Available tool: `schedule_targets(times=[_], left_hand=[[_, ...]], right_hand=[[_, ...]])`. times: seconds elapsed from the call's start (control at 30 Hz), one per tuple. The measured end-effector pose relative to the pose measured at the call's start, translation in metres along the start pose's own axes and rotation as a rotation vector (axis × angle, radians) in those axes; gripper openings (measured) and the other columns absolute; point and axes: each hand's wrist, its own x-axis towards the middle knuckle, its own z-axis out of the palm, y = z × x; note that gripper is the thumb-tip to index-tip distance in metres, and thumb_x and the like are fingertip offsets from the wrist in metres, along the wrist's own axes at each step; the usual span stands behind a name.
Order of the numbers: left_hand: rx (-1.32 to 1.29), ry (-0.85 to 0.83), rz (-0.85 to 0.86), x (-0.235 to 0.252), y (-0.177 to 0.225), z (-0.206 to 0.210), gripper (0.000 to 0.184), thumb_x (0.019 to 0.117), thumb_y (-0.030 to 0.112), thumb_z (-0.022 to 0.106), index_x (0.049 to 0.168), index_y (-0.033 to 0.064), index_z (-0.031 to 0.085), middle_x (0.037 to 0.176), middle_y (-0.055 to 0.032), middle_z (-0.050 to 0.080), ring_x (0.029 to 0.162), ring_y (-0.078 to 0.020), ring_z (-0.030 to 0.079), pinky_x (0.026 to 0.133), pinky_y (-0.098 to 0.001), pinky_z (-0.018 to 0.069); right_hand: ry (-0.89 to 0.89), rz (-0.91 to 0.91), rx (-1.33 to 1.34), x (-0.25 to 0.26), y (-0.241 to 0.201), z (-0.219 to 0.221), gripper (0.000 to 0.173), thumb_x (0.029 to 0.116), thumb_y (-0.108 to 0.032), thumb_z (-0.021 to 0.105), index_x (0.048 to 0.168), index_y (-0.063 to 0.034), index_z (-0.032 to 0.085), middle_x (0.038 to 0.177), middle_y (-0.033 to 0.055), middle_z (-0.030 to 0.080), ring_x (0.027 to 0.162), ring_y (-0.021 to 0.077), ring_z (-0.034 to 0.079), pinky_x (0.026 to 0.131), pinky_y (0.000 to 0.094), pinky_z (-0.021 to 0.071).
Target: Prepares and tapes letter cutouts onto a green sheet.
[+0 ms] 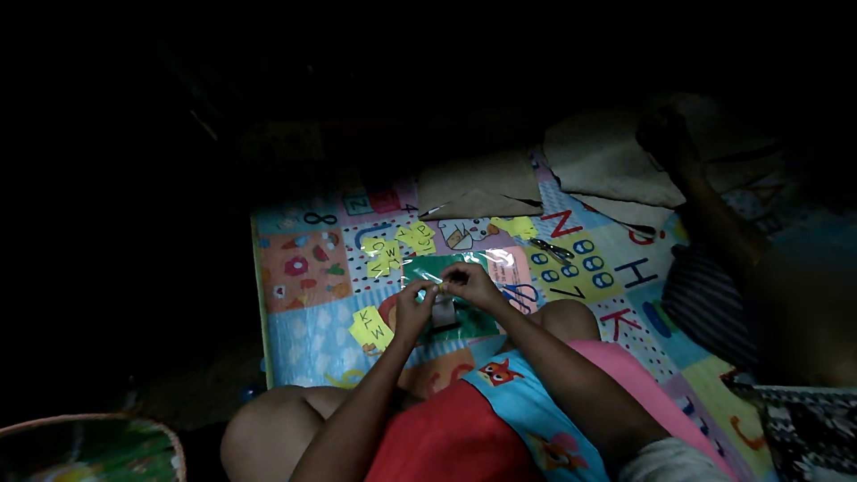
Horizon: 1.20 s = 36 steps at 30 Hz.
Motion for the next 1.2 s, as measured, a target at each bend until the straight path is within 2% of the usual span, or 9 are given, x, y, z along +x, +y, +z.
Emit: schedule_targets(times=[0.2,0.3,0.37,0.53,0.73,0.83,0.93,1.07,1.2], left_hand=[[0.015,0.006,0.015,0.001,0.002,0.0,0.017,0.0978,0.003,0.061,0.102,-0.0113,0.07,0.104,-0.0204,0.069,0.1,-0.0217,0.064,0.091,-0.0377,0.0497],[-0.013,-0.009,-0.062,0.003,0.0,-0.002,0.032,0.0955,0.002,0.065,0.123,-0.012,0.061,0.112,-0.0228,0.067,0.105,-0.0257,0.064,0.093,-0.04,0.0512],[-0.018,-0.011,-0.07,0.003,-0.001,-0.003,0.043,0.0916,0.001,0.069,0.131,-0.0116,0.056,0.115,-0.023,0.066,0.107,-0.026,0.063,0.094,-0.0403,0.0498],[0.036,0.054,-0.048,-0.002,-0.002,0.005,0.032,0.0908,0.0,0.069,0.114,-0.0155,0.055,0.105,-0.0243,0.065,0.099,-0.0272,0.063,0.09,-0.0409,0.0502],[-0.065,0.132,-0.075,-0.001,-0.007,0.009,0.031,0.0887,-0.005,0.07,0.108,-0.0144,0.048,0.095,-0.0189,0.063,0.087,-0.0162,0.064,0.082,-0.0313,0.0533],[-0.095,0.136,-0.117,0.001,-0.006,0.007,0.028,0.0899,-0.006,0.069,0.107,-0.0123,0.047,0.095,-0.0156,0.062,0.086,-0.0124,0.063,0.081,-0.028,0.0534],[-0.097,0.154,-0.121,0.002,-0.006,0.006,0.026,0.0902,-0.006,0.069,0.105,-0.0126,0.048,0.094,-0.0157,0.062,0.085,-0.0121,0.063,0.08,-0.0278,0.0539],[-0.106,0.18,-0.079,0.002,-0.009,0.006,0.023,0.0898,-0.005,0.069,0.098,-0.0109,0.048,0.089,-0.0107,0.059,0.081,-0.0088,0.061,0.077,-0.0253,0.0532],[-0.047,0.188,-0.03,0.002,-0.01,0.004,0.018,0.0894,-0.005,0.069,0.085,-0.0086,0.052,0.081,-0.0065,0.057,0.076,-0.0053,0.056,0.073,-0.0208,0.049]], right_hand=[[0.015,0.014,0.015,0.0,-0.003,0.001,0.028,0.0928,0.004,0.068,0.12,0.0101,0.064,0.104,0.0176,0.068,0.086,0.0149,0.064,0.08,0.0284,0.0545],[0.038,-0.008,0.029,0.0,0.002,0.002,0.027,0.0919,0.006,0.068,0.119,0.0098,0.064,0.098,0.0149,0.069,0.084,0.0129,0.064,0.079,0.0276,0.0549],[0.058,-0.02,0.054,0.0,0.004,0.002,0.027,0.0914,0.005,0.069,0.118,0.0099,0.064,0.097,0.0145,0.069,0.083,0.0124,0.064,0.079,0.0277,0.0551],[0.108,-0.013,0.103,0.0,0.005,0.006,0.027,0.09,0.007,0.07,0.117,0.0109,0.064,0.099,0.0157,0.069,0.082,0.0117,0.064,0.078,0.0268,0.0554],[0.139,-0.026,0.179,0.002,0.014,0.009,0.032,0.0865,0.011,0.072,0.112,0.0067,0.053,0.097,0.0122,0.068,0.082,0.0125,0.066,0.076,0.0295,0.0569],[0.097,0.051,0.136,0.001,0.015,0.008,0.032,0.089,0.009,0.071,0.116,0.0091,0.054,0.099,0.0146,0.066,0.084,0.0141,0.065,0.079,0.0307,0.0562],[0.14,0.053,0.089,0.001,0.016,0.012,0.024,0.0913,0.003,0.072,0.108,0.0076,0.055,0.099,0.0148,0.067,0.083,0.0144,0.065,0.078,0.0311,0.0549],[0.24,-0.102,0.027,0.001,0.02,0.021,0.013,0.0888,0.004,0.072,0.087,0.0086,0.06,0.098,0.0171,0.069,0.083,0.0158,0.064,0.077,0.0304,0.0533],[0.258,-0.302,-0.007,0.003,0.029,0.024,0.004,0.0866,0.009,0.069,0.089,0.0105,0.071,0.094,0.0193,0.071,0.083,0.0183,0.068,0.079,0.0308,0.0576]])
